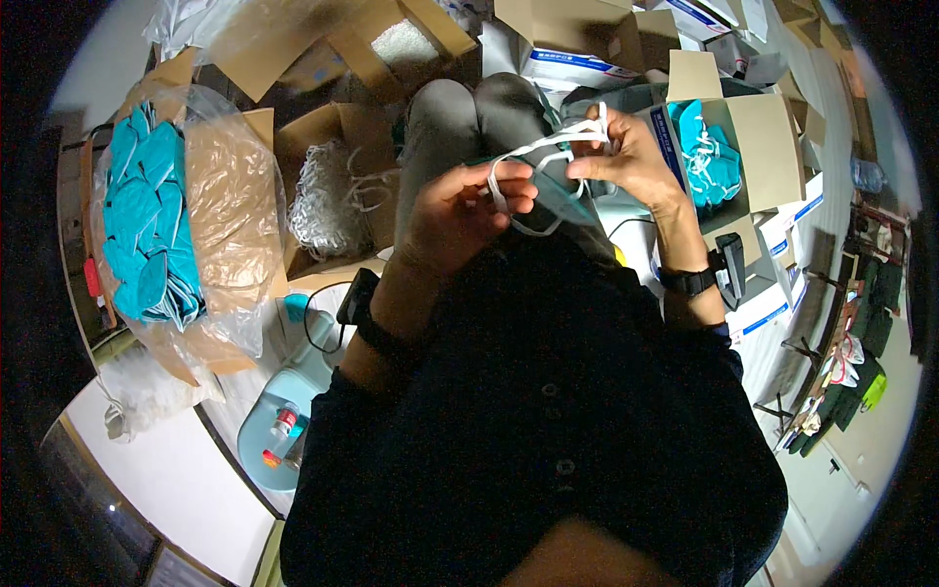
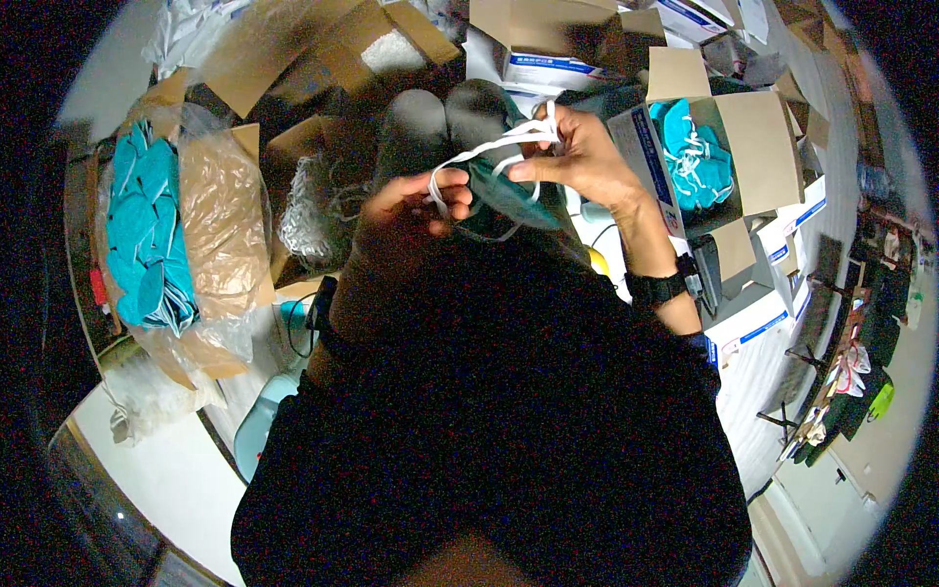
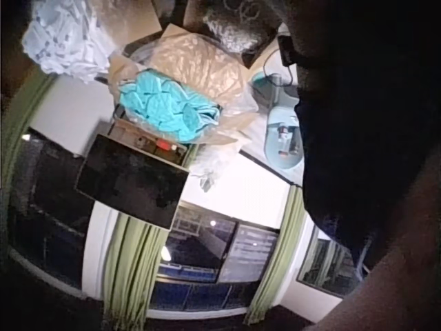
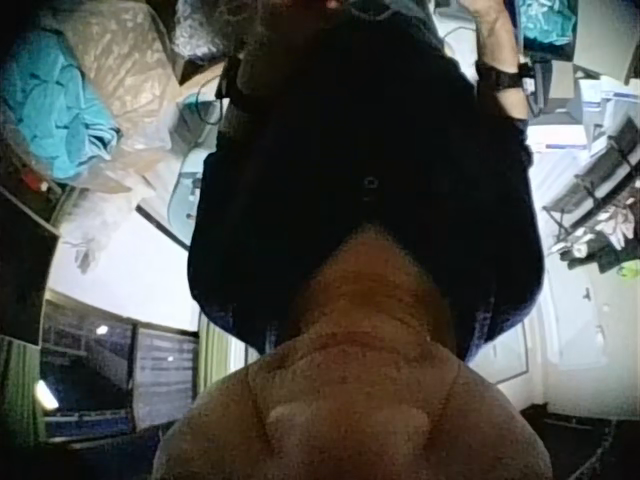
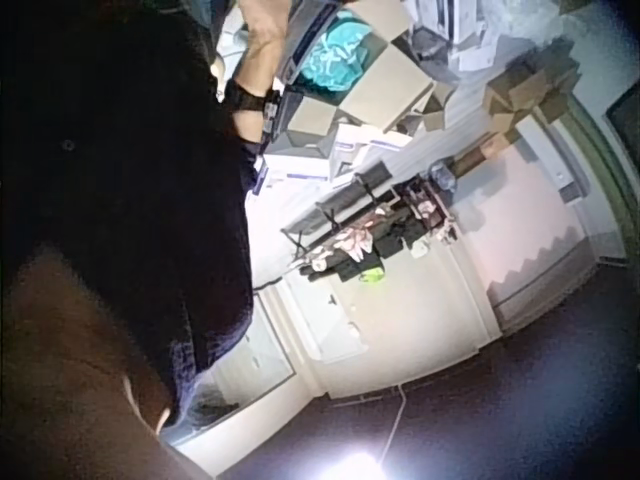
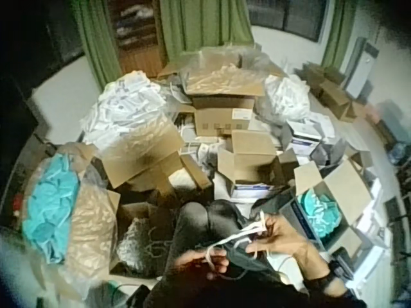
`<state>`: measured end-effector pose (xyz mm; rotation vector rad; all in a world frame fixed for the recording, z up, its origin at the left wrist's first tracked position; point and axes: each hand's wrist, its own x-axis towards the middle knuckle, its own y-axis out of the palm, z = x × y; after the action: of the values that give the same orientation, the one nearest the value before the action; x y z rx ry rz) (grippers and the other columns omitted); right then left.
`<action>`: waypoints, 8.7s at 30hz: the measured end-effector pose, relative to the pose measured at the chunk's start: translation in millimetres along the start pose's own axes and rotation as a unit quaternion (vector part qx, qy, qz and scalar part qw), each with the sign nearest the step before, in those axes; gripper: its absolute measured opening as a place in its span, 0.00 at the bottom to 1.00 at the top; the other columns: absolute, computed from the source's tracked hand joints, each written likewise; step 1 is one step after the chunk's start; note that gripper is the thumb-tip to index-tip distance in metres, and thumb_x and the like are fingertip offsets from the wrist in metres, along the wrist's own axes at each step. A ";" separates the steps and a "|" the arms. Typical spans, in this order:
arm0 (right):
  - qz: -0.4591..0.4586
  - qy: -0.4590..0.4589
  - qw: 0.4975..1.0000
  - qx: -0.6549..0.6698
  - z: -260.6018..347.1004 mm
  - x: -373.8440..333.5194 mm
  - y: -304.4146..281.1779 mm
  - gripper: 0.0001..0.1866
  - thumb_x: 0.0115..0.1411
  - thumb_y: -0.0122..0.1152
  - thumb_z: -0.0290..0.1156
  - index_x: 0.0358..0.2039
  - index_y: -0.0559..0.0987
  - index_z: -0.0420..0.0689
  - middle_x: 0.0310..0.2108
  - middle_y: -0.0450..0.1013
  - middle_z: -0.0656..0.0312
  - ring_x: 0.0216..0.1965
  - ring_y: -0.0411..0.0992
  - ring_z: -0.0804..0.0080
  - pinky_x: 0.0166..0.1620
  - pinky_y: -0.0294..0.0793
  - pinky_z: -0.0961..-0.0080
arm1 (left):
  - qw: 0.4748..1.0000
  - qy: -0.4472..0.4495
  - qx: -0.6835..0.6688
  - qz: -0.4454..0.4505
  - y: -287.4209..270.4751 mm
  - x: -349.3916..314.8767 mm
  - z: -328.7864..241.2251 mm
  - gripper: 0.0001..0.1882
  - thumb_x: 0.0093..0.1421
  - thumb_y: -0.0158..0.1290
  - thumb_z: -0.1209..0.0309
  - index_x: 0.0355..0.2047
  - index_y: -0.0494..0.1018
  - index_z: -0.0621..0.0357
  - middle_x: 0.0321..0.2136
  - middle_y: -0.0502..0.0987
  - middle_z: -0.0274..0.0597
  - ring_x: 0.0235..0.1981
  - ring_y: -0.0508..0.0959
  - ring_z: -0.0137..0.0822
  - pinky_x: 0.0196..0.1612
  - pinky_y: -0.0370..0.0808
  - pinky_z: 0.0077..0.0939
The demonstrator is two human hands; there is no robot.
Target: Sorting, untangling, and preparing protective masks for packaging or use.
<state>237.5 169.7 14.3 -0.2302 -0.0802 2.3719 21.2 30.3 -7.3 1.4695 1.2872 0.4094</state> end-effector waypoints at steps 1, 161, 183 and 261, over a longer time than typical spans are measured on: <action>-0.008 0.012 0.999 -0.041 -1.6 -2.3 1.8 0.12 0.48 0.69 0.22 0.29 0.72 0.42 0.25 0.71 0.70 0.27 0.66 0.84 0.34 0.70 0.84 | 1.000 -0.004 0.006 -0.017 3.2 -1.9 -1.0 0.21 0.62 0.42 0.64 0.49 0.69 0.66 0.41 0.76 0.50 0.42 0.77 0.38 0.38 0.75 0.23; 0.058 0.138 0.976 -0.159 -51.7 -22.9 102.5 0.18 0.48 0.53 0.25 0.42 0.71 0.38 0.36 0.72 0.41 0.38 0.71 0.41 0.39 0.70 0.55 | 0.922 0.188 -0.038 -0.336 -115.7 117.2 -171.3 0.32 0.59 0.50 0.53 0.55 0.59 0.65 0.51 0.66 0.55 0.48 0.72 0.51 0.53 0.67 0.47; 0.040 -0.259 0.824 -0.502 -23.5 -50.3 131.0 0.22 0.52 0.57 0.27 0.49 0.71 0.42 0.57 0.60 0.52 0.56 0.61 0.58 0.55 0.64 0.57 | 0.760 0.414 0.369 -0.339 -34.7 22.7 -43.8 0.04 0.55 0.57 0.77 0.30 0.74 0.64 0.25 0.75 0.30 0.26 0.71 0.20 0.30 0.68 0.17; 0.022 -0.060 0.989 0.137 -42.4 25.9 98.3 0.08 0.60 0.58 0.27 0.38 0.78 0.38 0.31 0.76 0.66 0.33 0.70 0.82 0.39 0.68 0.83 | 0.530 0.311 0.728 -0.303 -10.1 -3.9 13.5 0.11 0.57 0.54 0.68 0.36 0.73 0.62 0.33 0.73 0.54 0.34 0.75 0.53 0.35 0.71 0.41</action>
<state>160.5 115.9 -43.2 0.0426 0.1956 2.4058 25.7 18.7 -19.3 1.9489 2.9689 -1.0641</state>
